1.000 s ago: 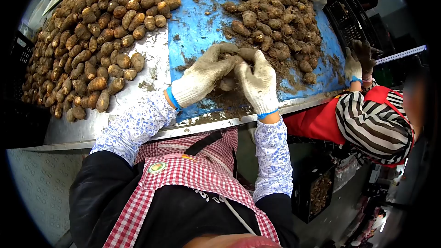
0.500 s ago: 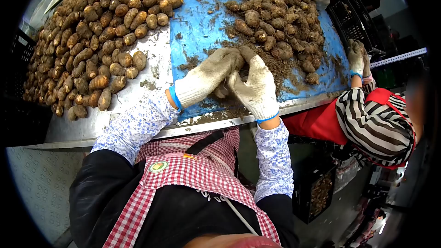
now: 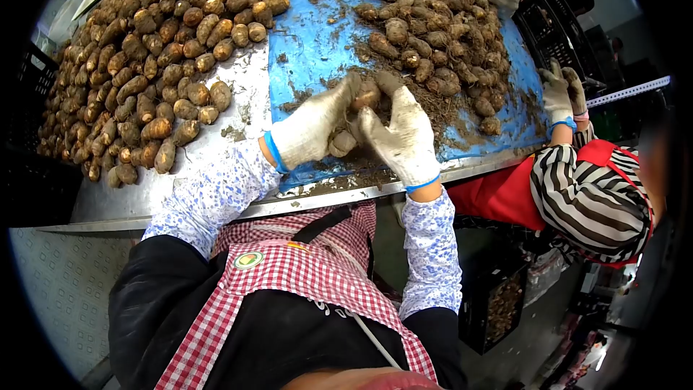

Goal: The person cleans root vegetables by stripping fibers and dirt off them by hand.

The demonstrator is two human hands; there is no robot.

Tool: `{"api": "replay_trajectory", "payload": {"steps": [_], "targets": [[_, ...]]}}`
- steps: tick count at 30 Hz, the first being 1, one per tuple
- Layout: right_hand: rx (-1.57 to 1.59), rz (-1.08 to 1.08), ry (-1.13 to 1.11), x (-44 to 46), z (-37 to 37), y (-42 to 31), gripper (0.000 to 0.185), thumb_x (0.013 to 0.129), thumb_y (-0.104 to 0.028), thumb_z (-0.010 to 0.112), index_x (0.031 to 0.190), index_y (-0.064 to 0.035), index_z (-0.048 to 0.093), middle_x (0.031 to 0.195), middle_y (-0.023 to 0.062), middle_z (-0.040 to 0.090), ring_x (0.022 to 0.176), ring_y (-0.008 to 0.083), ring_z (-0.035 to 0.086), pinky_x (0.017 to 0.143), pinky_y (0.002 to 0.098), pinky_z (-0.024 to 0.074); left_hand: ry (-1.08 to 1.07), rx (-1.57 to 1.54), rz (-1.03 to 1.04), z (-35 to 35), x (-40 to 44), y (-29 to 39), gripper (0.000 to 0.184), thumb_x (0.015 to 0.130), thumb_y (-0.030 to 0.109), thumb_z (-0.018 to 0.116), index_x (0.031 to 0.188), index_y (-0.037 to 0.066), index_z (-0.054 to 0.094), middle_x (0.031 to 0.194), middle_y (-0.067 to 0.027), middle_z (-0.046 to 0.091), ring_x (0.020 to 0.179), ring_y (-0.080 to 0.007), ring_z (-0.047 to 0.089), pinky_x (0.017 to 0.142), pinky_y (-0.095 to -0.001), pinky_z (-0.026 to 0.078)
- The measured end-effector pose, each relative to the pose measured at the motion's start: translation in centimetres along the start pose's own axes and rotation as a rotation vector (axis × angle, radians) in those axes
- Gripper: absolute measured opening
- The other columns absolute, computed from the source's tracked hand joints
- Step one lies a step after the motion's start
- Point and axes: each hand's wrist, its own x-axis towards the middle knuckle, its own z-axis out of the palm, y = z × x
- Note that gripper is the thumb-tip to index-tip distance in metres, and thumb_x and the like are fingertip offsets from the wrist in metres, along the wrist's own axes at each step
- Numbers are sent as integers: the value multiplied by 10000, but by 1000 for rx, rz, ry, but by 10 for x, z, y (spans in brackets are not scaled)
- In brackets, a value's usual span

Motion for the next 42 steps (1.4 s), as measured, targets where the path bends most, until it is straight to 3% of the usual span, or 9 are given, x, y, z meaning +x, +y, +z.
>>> {"api": "replay_trajectory", "payload": {"steps": [6, 17, 22, 26, 28, 30, 35, 40, 42], "targets": [[155, 33, 11, -4, -3, 14, 260, 897, -36, 586, 1149, 16, 615, 961, 153, 691, 813, 239, 679, 732, 319, 546, -98, 498, 322, -27, 2, -15, 491, 997, 483, 464, 1320, 114, 483, 833, -41, 612, 539, -116, 556, 419, -246, 449], [-13, 28, 45, -11, -3, 3, 230, 865, -91, 631, 1087, -29, 625, 962, 204, 677, 874, 339, 677, 759, 385, 541, -675, -326, -129, -37, 18, -17, 524, 964, 550, 486, 1258, 118, 516, 936, -77, 620, 665, -161, 626, 549, -223, 516], [4, 63, -45, -6, -3, 34, 158, 871, -86, 593, 1011, -36, 647, 901, 203, 676, 840, 359, 672, 739, 405, 537, -60, 211, -6, -21, -12, 3, 740, 885, 340, 706, 1458, 35, 352, 1287, -139, 508, 1042, -168, 580, 866, -268, 528], [-399, 188, -227, 5, -17, 68, 246, 938, -306, 607, 906, -69, 664, 789, 177, 681, 726, 348, 673, 638, 419, 529, -432, -294, 90, -59, -8, 57, 435, 960, 296, 599, 1294, 26, 537, 1118, -152, 609, 821, -168, 599, 640, -247, 552], [-264, 198, -15, 9, -9, 116, 236, 946, -295, 600, 938, -69, 665, 779, 168, 684, 718, 330, 674, 635, 401, 534, -4, -81, 839, -49, -31, 101, 313, 985, 307, 531, 1130, 34, 585, 993, -141, 627, 757, -148, 590, 599, -256, 532], [-357, 221, 39, 26, -26, 103, 235, 964, -257, 588, 1045, -45, 645, 784, 163, 686, 732, 305, 676, 659, 355, 544, -577, -557, 812, -66, -55, 140, 239, 963, 261, 520, 924, 60, 644, 900, -108, 638, 860, -214, 615, 682, -339, 531], [-777, 120, -99, 70, -15, 99, 481, 772, -349, 750, 1138, -75, 600, 1008, 193, 641, 903, 354, 650, 762, 447, 537, 45, -560, 689, -93, -33, 132, 197, 896, 81, 608, 1067, -13, 636, 767, -65, 596, 581, -119, 489, 496, -220, 439], [-468, 193, -95, 86, -2, 128, 451, 806, -297, 747, 1171, -75, 602, 1102, 199, 623, 1006, 356, 637, 808, 441, 532, 125, 675, 409, -13, -6, 66, 420, 965, 306, 583, 1294, 46, 561, 888, -104, 668, 672, -157, 621, 584, -276, 552], [58, 372, -100, 78, -10, 130, 409, 899, -222, 671, 1248, -36, 569, 1160, 175, 639, 989, 264, 657, 854, 370, 550, 204, 1368, 1112, -40, 42, 40, 480, 976, 386, 547, 1305, 37, 547, 914, -111, 660, 683, -184, 609, 619, -326, 553]]}}
